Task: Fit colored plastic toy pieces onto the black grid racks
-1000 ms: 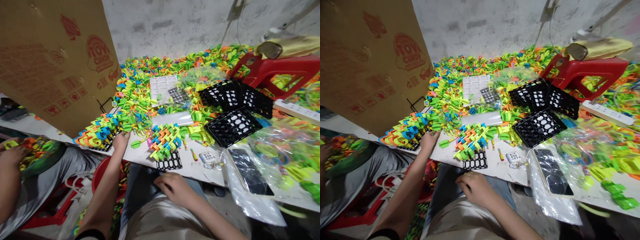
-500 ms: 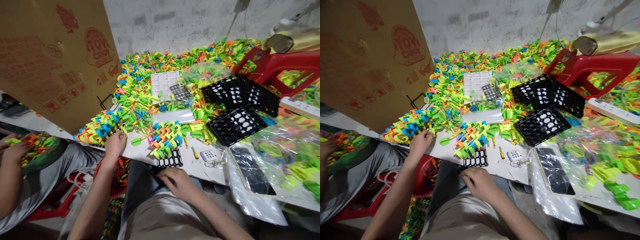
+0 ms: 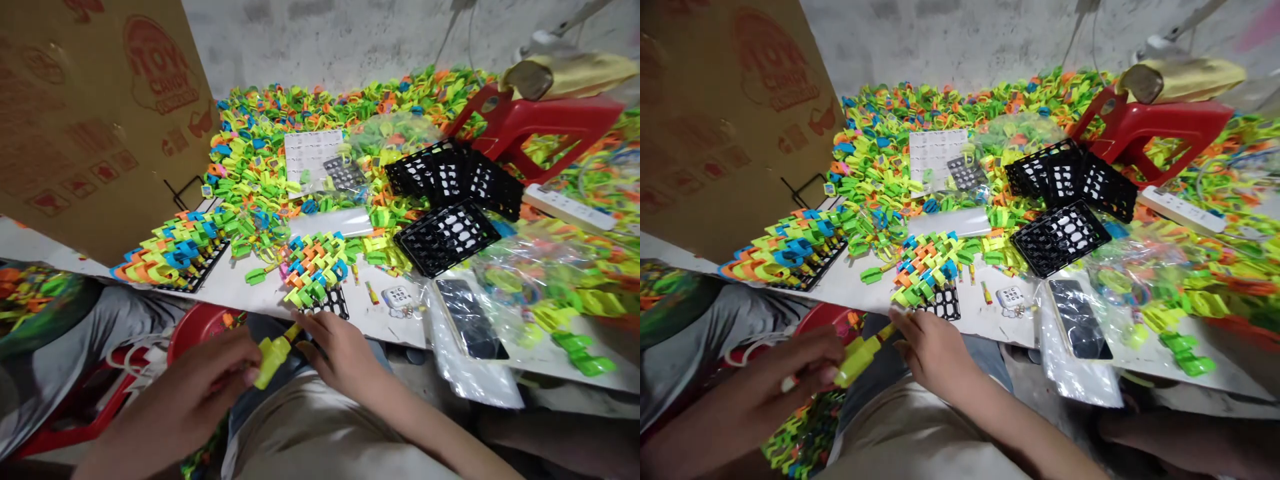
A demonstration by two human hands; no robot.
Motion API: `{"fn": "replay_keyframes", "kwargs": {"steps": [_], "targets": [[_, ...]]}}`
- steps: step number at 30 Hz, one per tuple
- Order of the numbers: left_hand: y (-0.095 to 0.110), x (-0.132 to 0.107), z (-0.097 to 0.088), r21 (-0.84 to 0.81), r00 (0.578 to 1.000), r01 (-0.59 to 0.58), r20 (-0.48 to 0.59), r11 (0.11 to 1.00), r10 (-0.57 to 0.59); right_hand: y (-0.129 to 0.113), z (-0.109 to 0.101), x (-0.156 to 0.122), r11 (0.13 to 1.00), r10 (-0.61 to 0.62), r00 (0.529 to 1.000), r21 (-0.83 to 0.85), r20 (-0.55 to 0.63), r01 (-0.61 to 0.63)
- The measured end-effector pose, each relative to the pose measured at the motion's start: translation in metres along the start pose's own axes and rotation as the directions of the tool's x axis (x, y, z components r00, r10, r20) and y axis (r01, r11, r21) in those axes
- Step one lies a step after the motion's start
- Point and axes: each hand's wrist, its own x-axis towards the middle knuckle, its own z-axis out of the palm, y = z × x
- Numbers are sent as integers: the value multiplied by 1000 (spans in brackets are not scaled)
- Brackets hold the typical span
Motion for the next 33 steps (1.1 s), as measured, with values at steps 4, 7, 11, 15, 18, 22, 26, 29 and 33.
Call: {"fn": "replay_keyframes", "kwargs": {"steps": [4, 7, 11, 15, 18, 22, 26, 29, 33], "targets": [[18, 29, 32, 19, 996, -65, -59, 998, 66, 29, 6, -12, 995, 92, 996, -25, -18, -93], [8, 64, 47, 133, 950, -128, -267, 983, 160, 67, 13, -15, 945, 294, 947, 184, -127, -268], [-13, 106, 61, 311, 917, -145, -313, 939, 245, 101, 27, -4, 806, 467, 869, 482, -163, -343], [-20, 123, 80, 347, 917, -186, -275, 919, 290, 106, 38, 4, 813, 461, 874, 466, -153, -348], [-19, 123, 87, 338, 913, -201, -274, 919, 300, 104, 42, 4, 859, 455, 876, 340, -159, -384], [-17, 124, 88, 317, 907, -197, -300, 928, 295, 100, 43, 4, 935, 352, 929, 89, -113, -344], [-15, 127, 93, 318, 895, -182, -338, 930, 291, 95, 41, 9, 955, 297, 954, 4, -37, -297], [-12, 129, 96, 349, 893, -148, -355, 925, 276, 93, 37, 14, 960, 280, 960, 2, 23, -280], [-8, 131, 92, 372, 915, -110, -324, 922, 240, 92, 33, 22, 954, 297, 951, -73, 85, -291]]}}
